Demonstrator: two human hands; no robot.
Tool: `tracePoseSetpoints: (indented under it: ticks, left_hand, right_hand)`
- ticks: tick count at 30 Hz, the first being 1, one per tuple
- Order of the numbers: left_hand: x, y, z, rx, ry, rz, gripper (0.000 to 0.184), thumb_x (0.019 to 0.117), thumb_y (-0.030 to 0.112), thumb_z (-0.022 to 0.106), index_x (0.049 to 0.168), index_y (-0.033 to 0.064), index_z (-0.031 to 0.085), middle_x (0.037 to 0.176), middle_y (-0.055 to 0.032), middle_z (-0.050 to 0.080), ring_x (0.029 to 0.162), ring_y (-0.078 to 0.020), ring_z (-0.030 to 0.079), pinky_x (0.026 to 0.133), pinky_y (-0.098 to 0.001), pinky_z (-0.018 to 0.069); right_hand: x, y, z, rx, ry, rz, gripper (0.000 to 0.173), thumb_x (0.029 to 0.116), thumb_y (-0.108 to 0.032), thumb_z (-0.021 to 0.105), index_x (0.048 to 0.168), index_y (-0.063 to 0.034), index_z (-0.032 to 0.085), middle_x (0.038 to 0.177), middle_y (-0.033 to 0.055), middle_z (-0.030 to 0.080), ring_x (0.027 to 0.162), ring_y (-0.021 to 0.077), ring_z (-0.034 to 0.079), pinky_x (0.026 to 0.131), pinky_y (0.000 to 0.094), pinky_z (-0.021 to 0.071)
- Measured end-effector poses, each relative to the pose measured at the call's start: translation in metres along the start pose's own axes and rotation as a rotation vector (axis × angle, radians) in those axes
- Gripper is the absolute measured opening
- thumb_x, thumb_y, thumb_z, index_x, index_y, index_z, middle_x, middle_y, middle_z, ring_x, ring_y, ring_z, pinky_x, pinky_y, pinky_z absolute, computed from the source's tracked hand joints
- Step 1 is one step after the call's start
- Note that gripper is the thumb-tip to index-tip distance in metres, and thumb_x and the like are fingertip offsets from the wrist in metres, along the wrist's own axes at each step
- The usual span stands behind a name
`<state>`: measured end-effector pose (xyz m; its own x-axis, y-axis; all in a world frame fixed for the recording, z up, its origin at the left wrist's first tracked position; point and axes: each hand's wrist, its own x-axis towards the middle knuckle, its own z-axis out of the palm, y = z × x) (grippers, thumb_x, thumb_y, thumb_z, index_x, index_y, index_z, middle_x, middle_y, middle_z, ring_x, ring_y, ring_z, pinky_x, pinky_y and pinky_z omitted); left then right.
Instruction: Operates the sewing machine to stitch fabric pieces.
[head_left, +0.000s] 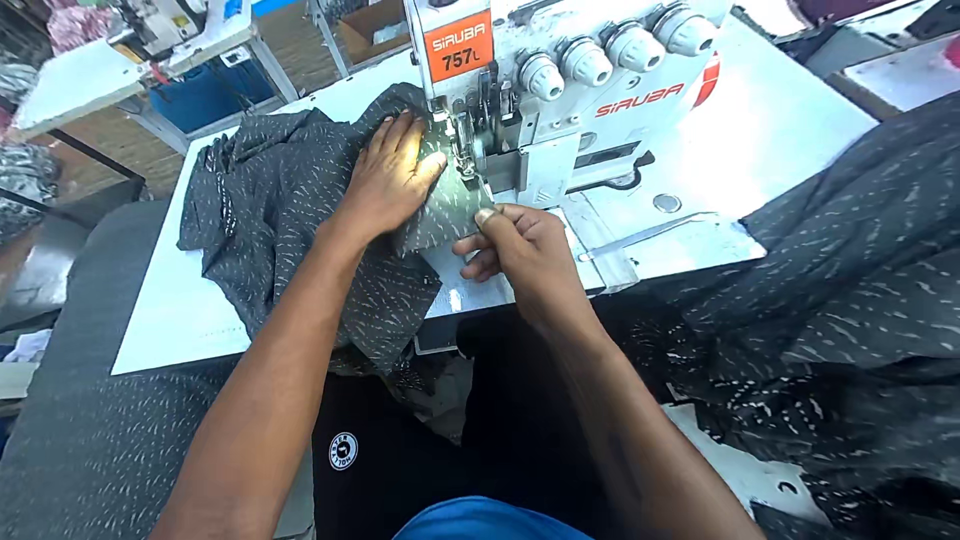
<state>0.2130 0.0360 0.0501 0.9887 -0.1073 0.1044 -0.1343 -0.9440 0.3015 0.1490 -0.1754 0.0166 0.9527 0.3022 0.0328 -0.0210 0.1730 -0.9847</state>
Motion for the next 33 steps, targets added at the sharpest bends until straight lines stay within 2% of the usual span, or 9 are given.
tracePoseSetpoints:
  ticks: [3, 5, 9, 11, 22, 26, 28, 30, 33]
  left_hand:
    - [0.017, -0.013, -0.001, -0.013, 0.013, -0.005, 0.078, 0.103, 0.063, 0.032, 0.16, 0.0107, 0.036, 0.169, -0.0114, 0.026, 0.158, -0.0306, 0.016, 0.125, -0.058, 0.017]
    - [0.017, -0.017, -0.002, -0.028, 0.138, 0.049, 0.072, 0.1031, 0.057, 0.042, 0.155, 0.007, 0.044, 0.163, -0.0158, 0.037, 0.154, -0.0314, 0.028, 0.126, -0.0516, 0.0213]
    - [-0.027, 0.019, -0.011, -0.059, 0.575, 0.355, 0.026, 0.0965, 0.004, 0.057, 0.118, 0.0009, 0.072, 0.124, -0.0183, 0.067, 0.12, -0.0299, 0.062, 0.103, -0.0412, 0.0501]
    - [-0.044, 0.028, 0.0, -0.224, 0.488, 0.487, 0.028, 0.0964, -0.004, 0.05, 0.106, 0.0016, 0.076, 0.111, -0.0138, 0.072, 0.112, -0.0242, 0.066, 0.098, -0.038, 0.0543]
    - [-0.034, -0.01, 0.003, -0.284, 0.276, 0.494, 0.042, 0.0969, -0.003, 0.04, 0.114, 0.0062, 0.077, 0.126, -0.0077, 0.071, 0.126, -0.023, 0.059, 0.113, -0.0389, 0.0419]
    - [-0.059, 0.021, 0.001, 0.028, 0.253, 0.355, 0.044, 0.096, 0.039, 0.062, 0.129, 0.0115, 0.071, 0.132, -0.0071, 0.065, 0.121, -0.0291, 0.057, 0.101, -0.051, 0.0457]
    - [-0.07, 0.039, 0.01, 0.132, 0.33, 0.333, 0.041, 0.094, 0.035, 0.071, 0.126, 0.009, 0.072, 0.124, -0.0124, 0.067, 0.112, -0.0333, 0.061, 0.093, -0.0505, 0.0496]
    - [-0.076, 0.044, 0.017, 0.106, 0.405, 0.337, 0.026, 0.0962, 0.022, 0.071, 0.117, 0.0077, 0.075, 0.111, -0.0131, 0.07, 0.104, -0.031, 0.065, 0.09, -0.0445, 0.0538]
    - [-0.085, 0.048, 0.013, -0.096, 0.408, 0.352, 0.015, 0.0996, 0.012, 0.064, 0.102, 0.0071, 0.078, 0.099, -0.0084, 0.069, 0.091, -0.0185, 0.068, 0.08, -0.0328, 0.0581]
  right_hand:
    - [0.012, 0.0, -0.001, -0.085, 0.099, 0.017, 0.035, 0.1065, -0.021, 0.054, 0.081, -0.0046, 0.071, 0.061, 0.0026, 0.067, 0.043, 0.0077, 0.056, 0.04, 0.0232, 0.0467]
    - [0.018, 0.002, -0.002, -0.103, 0.133, 0.027, 0.037, 0.103, -0.022, 0.059, 0.07, -0.0086, 0.067, 0.06, -0.0003, 0.064, 0.042, 0.0056, 0.049, 0.039, 0.0217, 0.0392]
    - [0.025, 0.004, -0.004, -0.072, 0.145, 0.027, 0.04, 0.0991, -0.021, 0.063, 0.061, -0.0118, 0.057, 0.056, -0.002, 0.056, 0.042, 0.0057, 0.042, 0.041, 0.0221, 0.0331]
    - [0.025, 0.006, -0.006, -0.059, 0.134, 0.031, 0.04, 0.0984, -0.021, 0.063, 0.06, -0.0126, 0.055, 0.054, -0.0024, 0.052, 0.041, 0.0057, 0.039, 0.041, 0.0226, 0.0315]
    - [0.052, 0.005, -0.011, -0.146, 0.172, 0.034, 0.045, 0.0954, -0.027, 0.063, 0.056, -0.0164, 0.044, 0.05, -0.0032, 0.04, 0.041, 0.0088, 0.034, 0.042, 0.0275, 0.0277]
    - [0.026, 0.01, -0.007, -0.332, 0.306, -0.194, 0.043, 0.0991, -0.028, 0.058, 0.06, -0.0132, 0.049, 0.053, -0.0024, 0.042, 0.046, 0.0109, 0.039, 0.046, 0.0323, 0.0313]
    - [0.01, 0.02, 0.0, -0.384, 0.38, -0.44, 0.033, 0.1014, -0.023, 0.059, 0.071, -0.0115, 0.057, 0.057, -0.004, 0.048, 0.047, 0.007, 0.044, 0.045, 0.0266, 0.0361]
    - [-0.002, 0.029, 0.005, -0.55, 0.34, -0.586, 0.014, 0.0992, -0.016, 0.06, 0.105, -0.0055, 0.066, 0.065, -0.0013, 0.056, 0.05, 0.0078, 0.049, 0.045, 0.0263, 0.042]
    - [-0.005, 0.022, 0.008, -0.959, 0.175, -0.621, 0.047, 0.0954, -0.015, 0.058, 0.142, -0.0095, 0.059, 0.073, 0.0051, 0.067, 0.052, 0.0216, 0.058, 0.045, 0.0431, 0.0467]
